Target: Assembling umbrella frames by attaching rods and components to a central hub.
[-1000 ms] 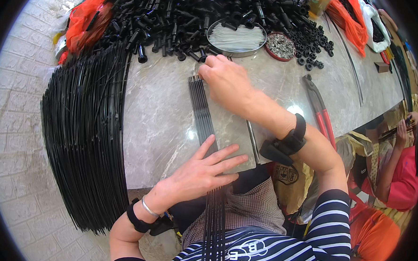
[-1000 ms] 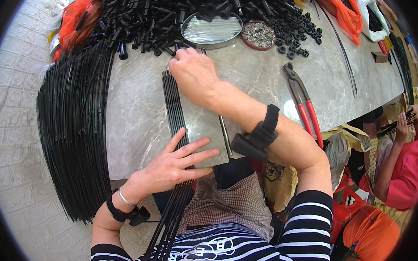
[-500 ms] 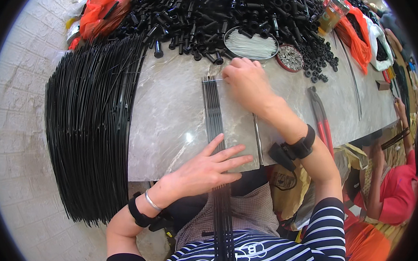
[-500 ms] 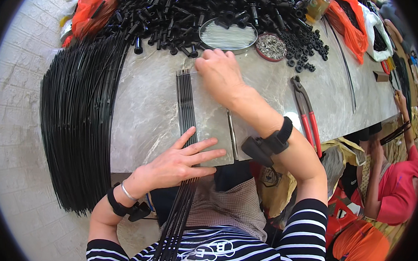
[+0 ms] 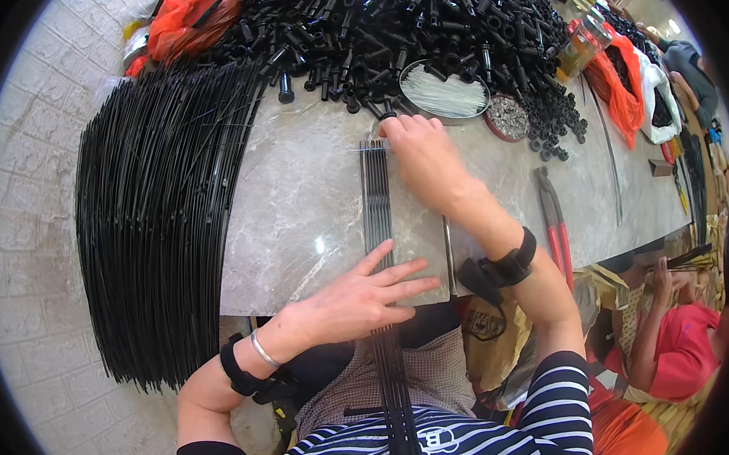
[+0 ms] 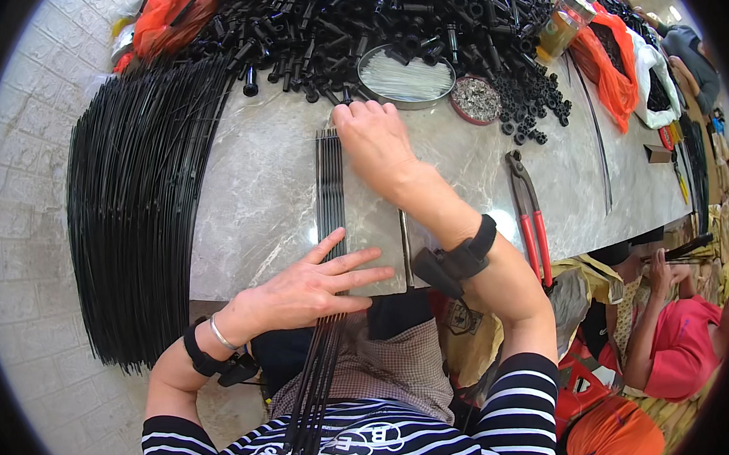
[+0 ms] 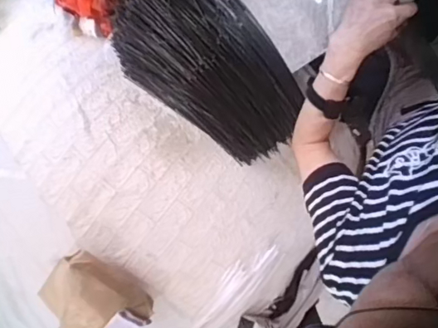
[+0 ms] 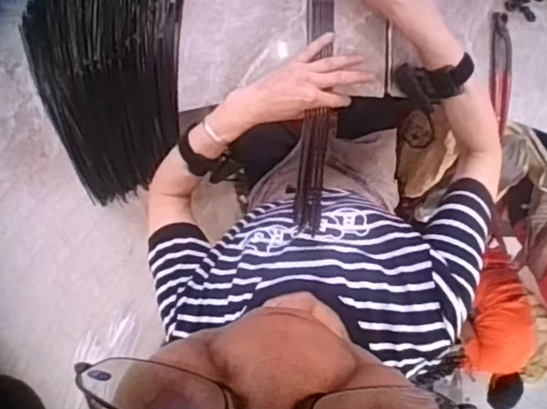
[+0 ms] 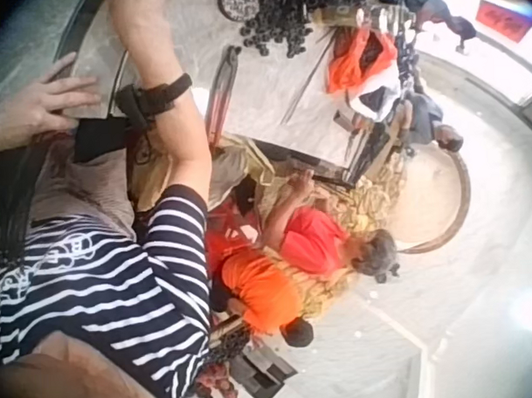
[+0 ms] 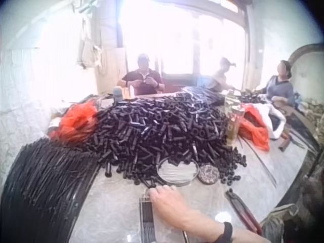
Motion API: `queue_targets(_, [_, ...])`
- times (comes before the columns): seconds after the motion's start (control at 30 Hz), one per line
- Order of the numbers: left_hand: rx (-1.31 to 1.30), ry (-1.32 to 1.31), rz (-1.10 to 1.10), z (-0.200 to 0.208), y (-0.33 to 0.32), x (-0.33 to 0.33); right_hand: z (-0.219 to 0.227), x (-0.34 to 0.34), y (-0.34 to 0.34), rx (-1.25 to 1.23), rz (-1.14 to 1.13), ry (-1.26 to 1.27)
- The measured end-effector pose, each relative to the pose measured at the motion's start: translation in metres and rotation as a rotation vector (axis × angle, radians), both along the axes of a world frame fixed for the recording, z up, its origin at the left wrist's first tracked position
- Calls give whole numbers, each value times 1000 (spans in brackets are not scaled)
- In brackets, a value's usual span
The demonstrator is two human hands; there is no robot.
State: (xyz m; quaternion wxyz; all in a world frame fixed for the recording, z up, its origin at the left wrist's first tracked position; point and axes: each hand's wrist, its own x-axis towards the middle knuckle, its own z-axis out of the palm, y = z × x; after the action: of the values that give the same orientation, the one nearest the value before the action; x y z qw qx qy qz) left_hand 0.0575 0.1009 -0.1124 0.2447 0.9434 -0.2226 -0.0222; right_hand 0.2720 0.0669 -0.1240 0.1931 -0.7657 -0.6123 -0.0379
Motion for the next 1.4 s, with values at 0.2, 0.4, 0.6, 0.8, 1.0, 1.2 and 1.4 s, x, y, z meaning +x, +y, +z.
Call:
queue_targets(0.2, [18, -8, -16, 3, 1, 1, -2, 1, 3, 55, 16, 30])
queue_targets(0.4, [33, -20, -16, 1, 0, -1, 25, 59, -12, 276, -139, 54])
queue_targets(0.6, [37, -11, -16, 0, 0, -2, 19, 87, -15, -15, -253, -99])
queue_targets(0.8, [40, -6, -17, 2, 1, -1, 10, 94, -15, 106, -280, -165])
queue_targets(1.0, [37, 3, -18, 2, 0, 0, 14, 93, -15, 40, -208, -103])
queue_targets(1.2, [22, 6, -7, 0, -1, -1, 17, 90, -16, 163, -254, -104])
queue_targets(1.4, [18, 2, -2, -1, 0, -1, 31, 86, -25, 284, -219, 45])
